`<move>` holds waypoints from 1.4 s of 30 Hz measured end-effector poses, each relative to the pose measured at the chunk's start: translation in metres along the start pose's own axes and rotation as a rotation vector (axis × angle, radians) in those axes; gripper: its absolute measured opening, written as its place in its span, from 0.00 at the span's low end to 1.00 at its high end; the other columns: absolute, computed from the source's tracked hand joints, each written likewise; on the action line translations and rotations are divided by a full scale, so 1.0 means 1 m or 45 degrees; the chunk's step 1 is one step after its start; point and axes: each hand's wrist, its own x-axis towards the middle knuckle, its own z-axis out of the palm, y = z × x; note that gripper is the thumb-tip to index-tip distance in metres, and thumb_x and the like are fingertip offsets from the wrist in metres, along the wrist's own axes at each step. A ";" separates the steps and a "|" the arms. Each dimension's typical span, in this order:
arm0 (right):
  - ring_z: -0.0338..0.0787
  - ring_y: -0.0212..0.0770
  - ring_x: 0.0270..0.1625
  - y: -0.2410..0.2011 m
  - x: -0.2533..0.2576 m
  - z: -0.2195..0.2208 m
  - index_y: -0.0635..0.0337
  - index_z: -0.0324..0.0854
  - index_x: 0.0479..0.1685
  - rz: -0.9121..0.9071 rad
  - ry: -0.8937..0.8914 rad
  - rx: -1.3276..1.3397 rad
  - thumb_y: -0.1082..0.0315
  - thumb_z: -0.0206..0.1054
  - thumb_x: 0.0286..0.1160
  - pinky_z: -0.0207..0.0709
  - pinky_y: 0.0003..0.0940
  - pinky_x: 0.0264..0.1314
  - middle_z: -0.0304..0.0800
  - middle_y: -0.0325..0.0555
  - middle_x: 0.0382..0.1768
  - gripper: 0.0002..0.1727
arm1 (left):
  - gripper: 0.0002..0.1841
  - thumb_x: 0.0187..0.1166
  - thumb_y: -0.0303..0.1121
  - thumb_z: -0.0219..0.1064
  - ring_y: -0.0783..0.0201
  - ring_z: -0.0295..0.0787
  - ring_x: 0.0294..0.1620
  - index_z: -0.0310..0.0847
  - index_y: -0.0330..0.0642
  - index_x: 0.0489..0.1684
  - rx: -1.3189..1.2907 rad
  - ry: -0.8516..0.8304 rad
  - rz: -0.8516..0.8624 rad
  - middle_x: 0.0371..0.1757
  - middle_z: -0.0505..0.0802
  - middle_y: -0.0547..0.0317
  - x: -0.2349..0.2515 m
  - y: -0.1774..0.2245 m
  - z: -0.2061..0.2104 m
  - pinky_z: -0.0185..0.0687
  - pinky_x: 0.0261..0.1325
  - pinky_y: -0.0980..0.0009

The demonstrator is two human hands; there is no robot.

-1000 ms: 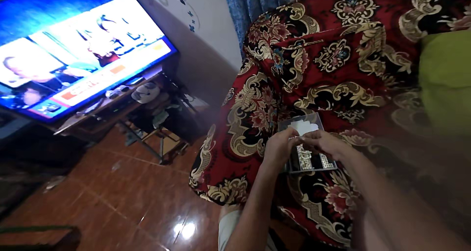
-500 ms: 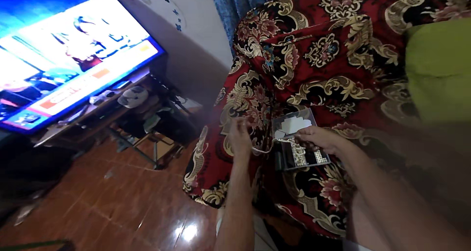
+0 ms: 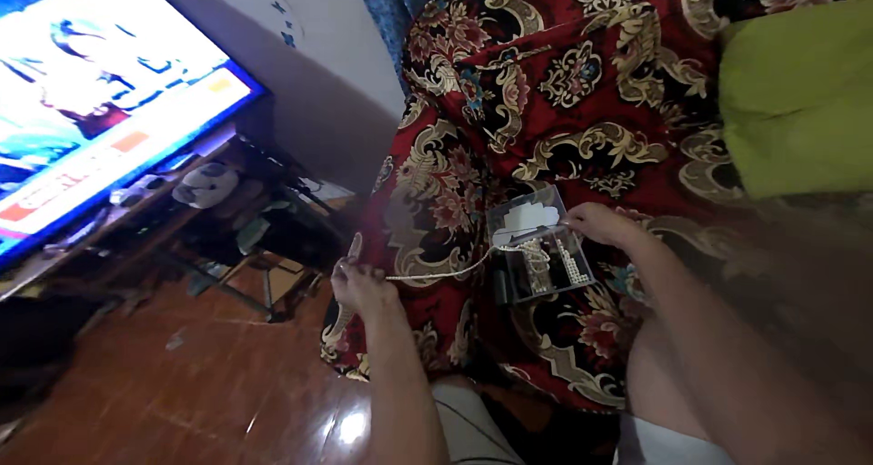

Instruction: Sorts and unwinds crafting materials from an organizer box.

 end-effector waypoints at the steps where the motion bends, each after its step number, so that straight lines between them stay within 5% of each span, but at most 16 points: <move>1: 0.85 0.60 0.63 0.003 0.001 -0.001 0.73 0.83 0.61 0.043 0.030 -0.068 0.63 0.51 0.95 0.71 0.59 0.71 0.87 0.68 0.59 0.21 | 0.10 0.96 0.33 0.42 0.77 0.66 0.17 0.67 0.40 0.57 -0.023 0.027 -0.039 0.33 0.75 0.65 0.003 -0.003 -0.002 0.63 0.18 0.83; 6: 0.85 0.67 0.67 0.016 0.009 -0.005 0.73 0.83 0.60 0.273 0.196 -0.200 0.62 0.57 0.91 0.73 0.65 0.70 0.86 0.69 0.60 0.20 | 0.09 0.95 0.33 0.43 0.77 0.65 0.17 0.67 0.47 0.46 -0.126 0.111 -0.162 0.28 0.73 0.67 0.009 -0.010 -0.009 0.60 0.18 0.83; 11: 0.85 0.65 0.66 0.015 0.011 -0.004 0.73 0.84 0.60 0.158 0.104 -0.225 0.61 0.55 0.93 0.72 0.65 0.71 0.86 0.70 0.60 0.21 | 0.10 0.95 0.32 0.44 0.77 0.64 0.14 0.69 0.47 0.43 -0.155 0.089 -0.154 0.25 0.75 0.68 0.011 -0.013 -0.007 0.59 0.15 0.84; 15: 0.85 0.64 0.66 -0.005 0.005 0.013 0.72 0.85 0.58 0.125 0.000 -0.269 0.65 0.58 0.90 0.72 0.63 0.71 0.86 0.68 0.60 0.17 | 0.09 0.95 0.32 0.44 0.78 0.62 0.14 0.68 0.45 0.46 -0.144 0.038 -0.125 0.26 0.75 0.68 0.010 -0.016 -0.009 0.59 0.15 0.83; 30: 0.87 0.63 0.65 -0.017 0.012 0.041 0.71 0.87 0.56 0.069 0.172 -0.365 0.70 0.61 0.85 0.76 0.59 0.70 0.89 0.66 0.58 0.14 | 0.08 0.95 0.30 0.45 0.78 0.63 0.14 0.69 0.42 0.49 -0.096 -0.009 -0.076 0.30 0.78 0.65 0.006 -0.016 -0.008 0.58 0.15 0.83; 38: 0.88 0.60 0.64 -0.011 0.014 0.035 0.65 0.91 0.54 -0.016 0.224 -0.290 0.72 0.65 0.83 0.76 0.58 0.71 0.91 0.62 0.56 0.11 | 0.07 0.93 0.28 0.46 0.81 0.65 0.13 0.71 0.43 0.50 0.001 -0.373 0.111 0.29 0.81 0.70 -0.026 0.006 0.005 0.63 0.15 0.87; 42: 0.90 0.60 0.58 -0.018 0.007 0.032 0.63 0.91 0.51 -0.043 0.332 -0.142 0.66 0.64 0.85 0.78 0.60 0.65 0.93 0.60 0.50 0.12 | 0.10 0.87 0.27 0.54 0.78 0.76 0.26 0.74 0.34 0.59 0.490 -0.770 0.428 0.40 0.84 0.63 -0.047 0.028 0.010 0.75 0.30 0.80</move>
